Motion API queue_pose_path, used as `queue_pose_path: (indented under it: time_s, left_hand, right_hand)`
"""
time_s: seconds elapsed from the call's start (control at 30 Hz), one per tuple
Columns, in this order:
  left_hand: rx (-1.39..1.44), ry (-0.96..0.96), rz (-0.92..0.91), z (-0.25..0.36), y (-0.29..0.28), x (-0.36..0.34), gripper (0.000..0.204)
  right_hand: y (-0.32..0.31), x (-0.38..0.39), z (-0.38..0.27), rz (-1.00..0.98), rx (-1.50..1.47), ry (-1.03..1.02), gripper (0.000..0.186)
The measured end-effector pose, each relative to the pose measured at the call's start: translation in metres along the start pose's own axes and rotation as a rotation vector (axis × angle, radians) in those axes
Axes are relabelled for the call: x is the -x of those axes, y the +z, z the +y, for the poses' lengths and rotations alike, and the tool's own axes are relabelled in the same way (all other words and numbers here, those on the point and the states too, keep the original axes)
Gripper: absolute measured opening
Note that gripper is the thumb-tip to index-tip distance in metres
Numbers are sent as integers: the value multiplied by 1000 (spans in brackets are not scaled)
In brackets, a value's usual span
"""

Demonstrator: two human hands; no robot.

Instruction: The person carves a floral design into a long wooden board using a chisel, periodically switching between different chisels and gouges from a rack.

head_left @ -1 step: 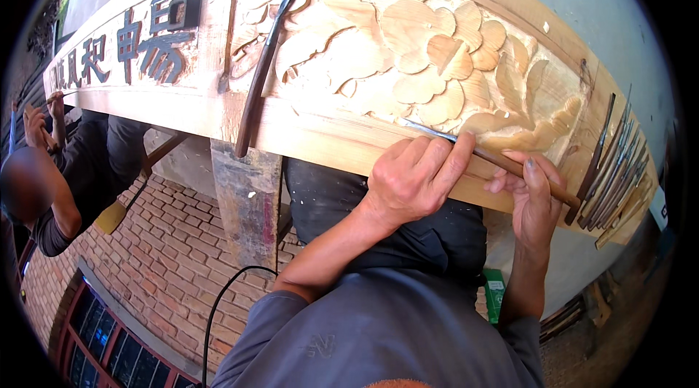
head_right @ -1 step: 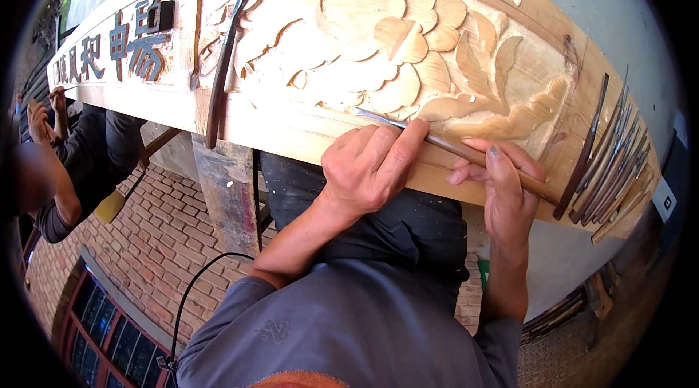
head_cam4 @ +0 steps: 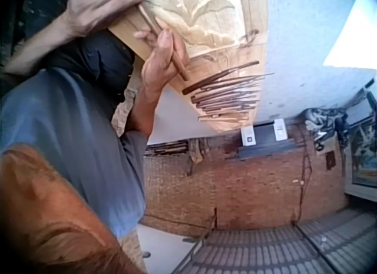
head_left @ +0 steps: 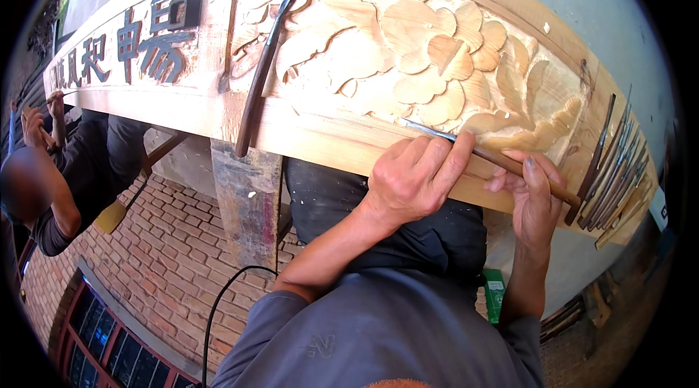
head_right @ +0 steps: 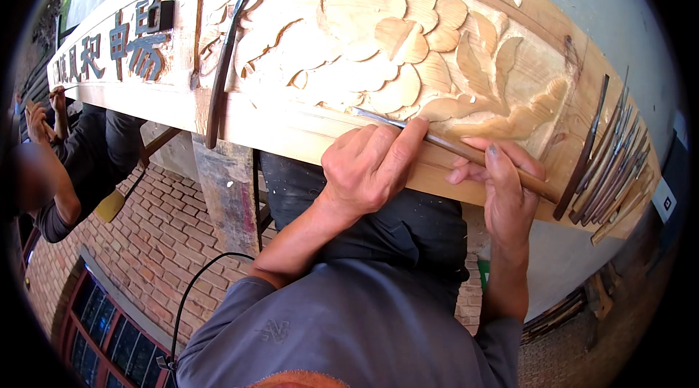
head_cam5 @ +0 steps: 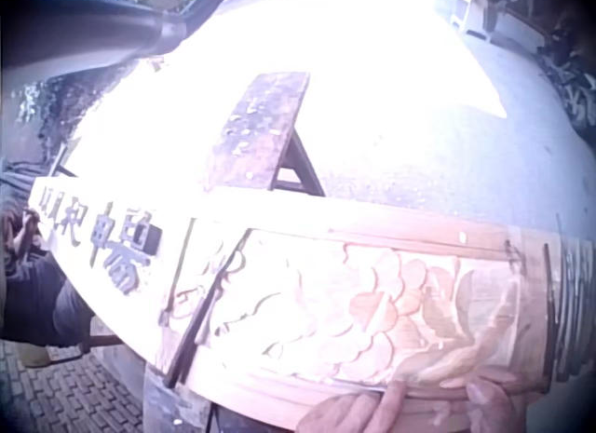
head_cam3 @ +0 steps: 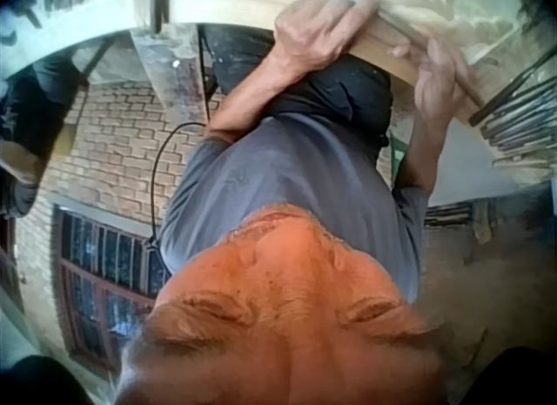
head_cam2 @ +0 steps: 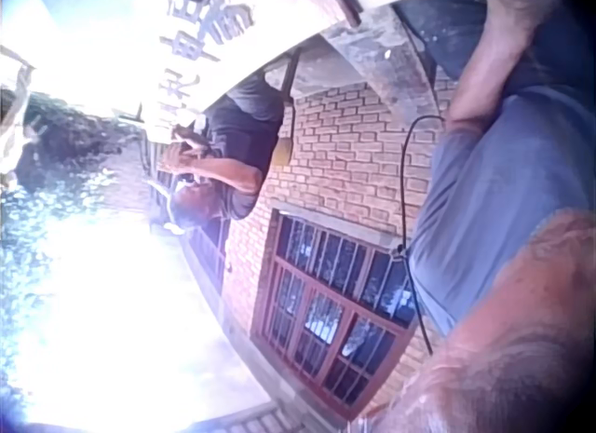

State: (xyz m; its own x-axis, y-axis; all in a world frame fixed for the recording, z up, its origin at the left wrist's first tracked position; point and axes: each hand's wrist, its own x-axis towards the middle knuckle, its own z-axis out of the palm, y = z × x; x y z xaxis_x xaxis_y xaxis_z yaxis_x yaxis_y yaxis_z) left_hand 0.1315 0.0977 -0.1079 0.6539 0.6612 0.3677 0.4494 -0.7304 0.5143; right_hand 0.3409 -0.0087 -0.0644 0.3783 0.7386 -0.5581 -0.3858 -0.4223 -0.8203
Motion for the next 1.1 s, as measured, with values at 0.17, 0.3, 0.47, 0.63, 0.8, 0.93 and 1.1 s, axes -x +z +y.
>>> queue_pose_path:
  time_s: [0.17, 0.3, 0.47, 0.63, 0.8, 0.93, 1.1]
  left_hand:
    - [-7, -48, 47, -1, 5, 4, 52]
    - [10, -19, 153, -2, -1, 5, 52]
    - [78, 35, 111, -1, -2, 1, 56]
    - [17, 68, 60, -2, -1, 2, 56]
    - [34, 41, 91, -1, 0, -2, 60]
    - [43, 22, 60, -1, -3, -3, 62]
    - [39, 27, 78, -1, 0, -2, 63]
  right_hand:
    - [12, -6, 0, -8, -5, 42, 40]
    - [14, 1, 1, -97, -91, -65, 37]
    - [1, 16, -10, -92, 128, -185, 36]
    - [-12, 18, -6, -40, 139, -134, 37]
    - [-4, 16, -4, 36, 83, -31, 39]
    - [-4, 11, 1, 50, 41, 7, 42]
    - [-7, 9, 3, 12, -45, -2, 43]
